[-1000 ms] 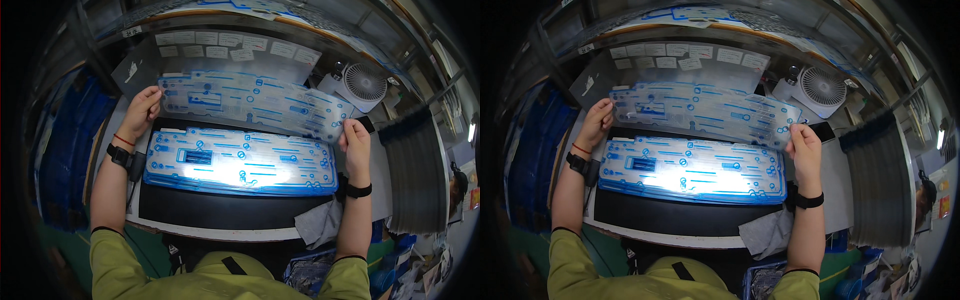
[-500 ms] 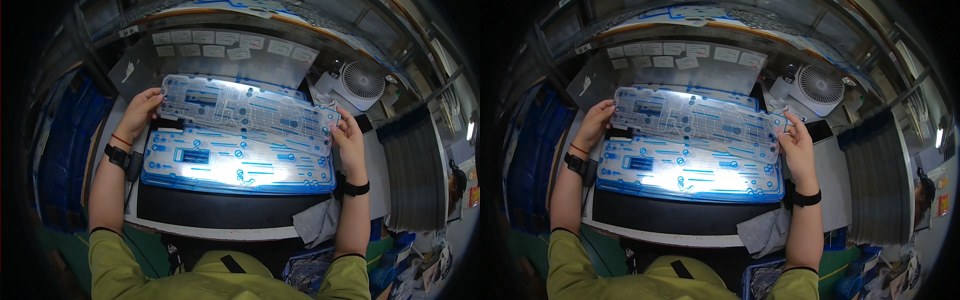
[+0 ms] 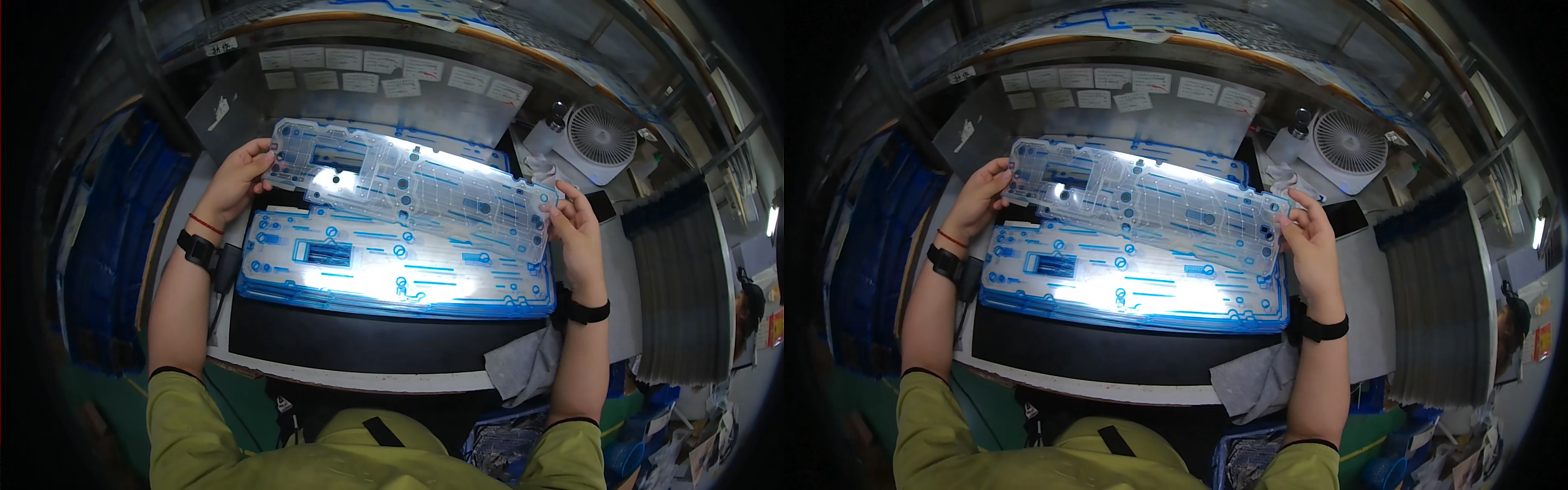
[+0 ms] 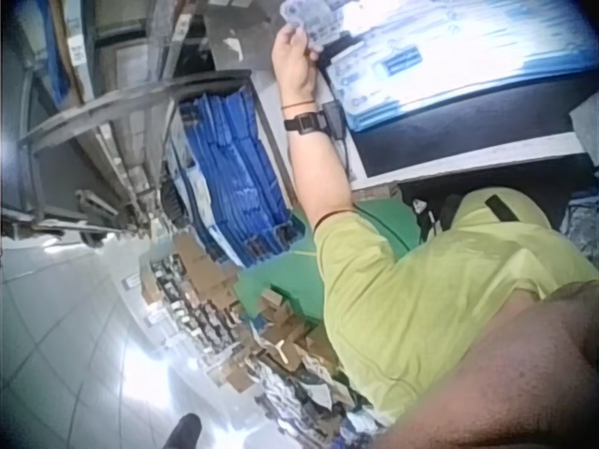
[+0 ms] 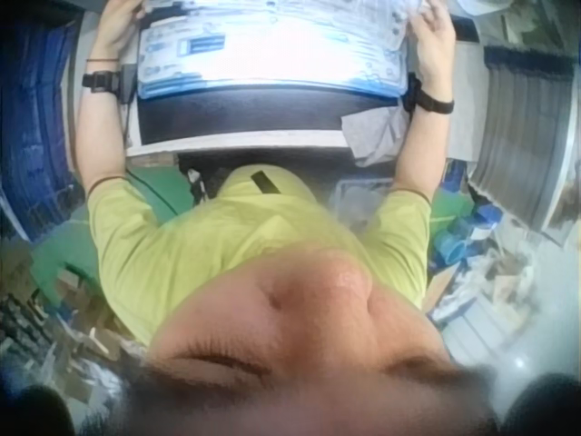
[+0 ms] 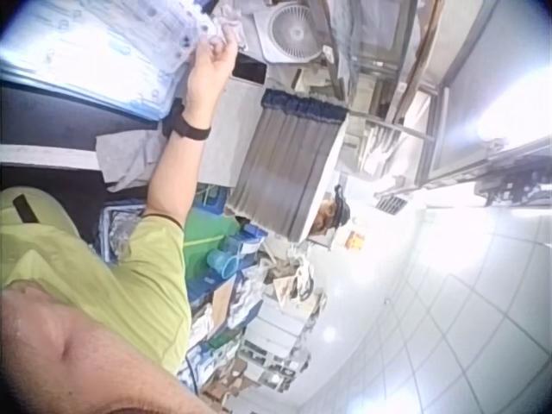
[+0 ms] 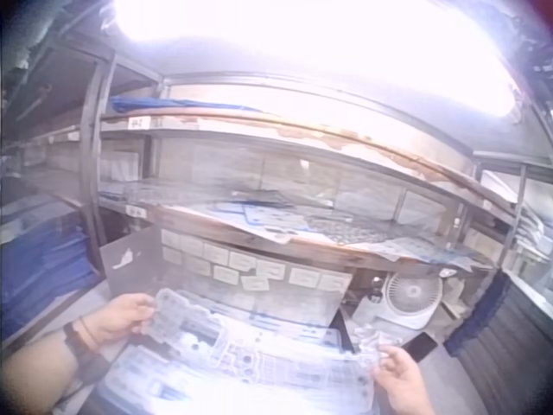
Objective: Inspecting and handling a large plastic component with blue markings, likely for a monitor or TV backlight.
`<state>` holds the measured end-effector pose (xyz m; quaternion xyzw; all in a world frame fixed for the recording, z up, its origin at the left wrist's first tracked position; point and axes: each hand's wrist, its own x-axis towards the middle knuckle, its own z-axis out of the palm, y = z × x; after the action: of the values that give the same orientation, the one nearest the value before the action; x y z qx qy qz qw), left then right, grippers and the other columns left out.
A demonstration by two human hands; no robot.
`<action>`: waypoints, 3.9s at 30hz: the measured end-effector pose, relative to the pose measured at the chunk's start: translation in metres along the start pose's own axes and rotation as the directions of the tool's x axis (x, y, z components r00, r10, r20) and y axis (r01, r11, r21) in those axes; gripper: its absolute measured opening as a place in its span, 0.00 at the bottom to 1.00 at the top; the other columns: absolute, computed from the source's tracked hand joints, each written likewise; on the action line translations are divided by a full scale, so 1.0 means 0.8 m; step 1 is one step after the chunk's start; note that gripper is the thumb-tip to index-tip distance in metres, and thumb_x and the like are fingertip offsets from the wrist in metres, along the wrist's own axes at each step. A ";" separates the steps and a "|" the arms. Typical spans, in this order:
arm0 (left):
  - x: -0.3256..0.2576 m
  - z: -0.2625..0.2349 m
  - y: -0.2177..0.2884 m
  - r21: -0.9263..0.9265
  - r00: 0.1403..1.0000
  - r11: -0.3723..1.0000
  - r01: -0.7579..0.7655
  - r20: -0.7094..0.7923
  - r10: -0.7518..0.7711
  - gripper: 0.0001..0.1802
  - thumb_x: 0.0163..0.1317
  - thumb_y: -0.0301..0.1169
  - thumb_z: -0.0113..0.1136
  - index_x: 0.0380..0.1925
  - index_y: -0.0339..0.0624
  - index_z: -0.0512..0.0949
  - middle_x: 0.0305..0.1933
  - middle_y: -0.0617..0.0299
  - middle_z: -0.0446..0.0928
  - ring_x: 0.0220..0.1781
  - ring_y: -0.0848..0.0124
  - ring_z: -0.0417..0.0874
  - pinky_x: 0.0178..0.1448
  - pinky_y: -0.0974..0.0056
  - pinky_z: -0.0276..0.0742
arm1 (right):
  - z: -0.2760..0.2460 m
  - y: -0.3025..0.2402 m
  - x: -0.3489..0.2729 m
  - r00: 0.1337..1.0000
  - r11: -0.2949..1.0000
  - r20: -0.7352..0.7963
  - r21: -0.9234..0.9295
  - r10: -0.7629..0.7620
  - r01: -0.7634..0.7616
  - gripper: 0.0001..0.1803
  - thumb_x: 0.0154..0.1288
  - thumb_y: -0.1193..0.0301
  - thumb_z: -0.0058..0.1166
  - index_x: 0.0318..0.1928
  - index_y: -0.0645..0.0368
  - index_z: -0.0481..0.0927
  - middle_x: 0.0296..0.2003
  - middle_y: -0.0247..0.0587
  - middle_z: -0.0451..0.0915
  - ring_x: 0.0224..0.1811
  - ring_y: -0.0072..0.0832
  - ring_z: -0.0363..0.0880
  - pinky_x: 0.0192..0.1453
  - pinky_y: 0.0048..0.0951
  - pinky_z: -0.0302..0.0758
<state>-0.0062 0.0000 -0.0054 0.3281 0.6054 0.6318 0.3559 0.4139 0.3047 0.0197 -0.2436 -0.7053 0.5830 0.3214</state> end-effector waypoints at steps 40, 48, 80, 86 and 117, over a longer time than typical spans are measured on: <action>0.008 0.003 -0.004 -0.142 0.951 0.990 -0.001 -0.305 -0.043 0.24 0.75 0.37 0.46 0.63 0.31 0.65 0.52 0.55 0.79 0.42 0.73 0.84 0.41 0.74 0.81 | 0.005 0.000 -0.007 0.995 0.983 0.092 -0.172 -0.042 0.058 0.11 0.63 0.75 0.61 0.45 0.63 0.79 0.33 0.28 0.78 0.33 0.14 0.72 0.38 0.17 0.69; -0.001 0.005 0.005 -0.097 0.981 0.989 0.113 0.169 -0.095 0.22 0.76 0.43 0.41 0.49 0.35 0.75 0.37 0.61 0.81 0.34 0.78 0.81 0.37 0.76 0.78 | -0.002 0.008 -0.001 0.998 0.987 -0.044 -0.157 -0.054 0.046 0.10 0.63 0.77 0.61 0.45 0.64 0.79 0.29 0.28 0.77 0.28 0.13 0.71 0.33 0.15 0.67; 0.001 0.006 0.001 0.104 1.000 0.994 0.019 -0.022 -0.017 0.11 0.71 0.33 0.54 0.48 0.42 0.77 0.38 0.70 0.80 0.35 0.84 0.75 0.37 0.78 0.69 | -0.008 0.008 0.002 0.996 0.999 -0.082 -0.050 -0.025 0.021 0.09 0.73 0.67 0.51 0.37 0.58 0.80 0.27 0.25 0.77 0.27 0.12 0.70 0.31 0.16 0.66; 0.002 0.005 -0.003 0.102 1.000 0.995 -0.002 0.002 0.002 0.12 0.70 0.35 0.55 0.48 0.42 0.78 0.38 0.71 0.80 0.35 0.85 0.74 0.39 0.78 0.68 | -0.003 0.003 0.000 0.992 0.999 -0.123 -0.053 -0.019 0.013 0.10 0.73 0.67 0.51 0.38 0.59 0.80 0.25 0.25 0.76 0.24 0.11 0.69 0.28 0.15 0.65; -0.001 0.007 0.001 0.034 0.996 0.998 0.046 0.076 -0.048 0.11 0.74 0.34 0.49 0.47 0.39 0.74 0.35 0.69 0.77 0.28 0.85 0.74 0.30 0.81 0.69 | 0.004 0.003 0.000 0.999 0.998 -0.031 0.064 0.009 -0.007 0.21 0.66 0.82 0.53 0.59 0.64 0.67 0.38 0.35 0.79 0.34 0.16 0.76 0.37 0.18 0.72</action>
<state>-0.0015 0.0025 -0.0043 0.3435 0.6089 0.6004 0.3883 0.4114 0.3029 0.0168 -0.2450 -0.6801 0.6026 0.3380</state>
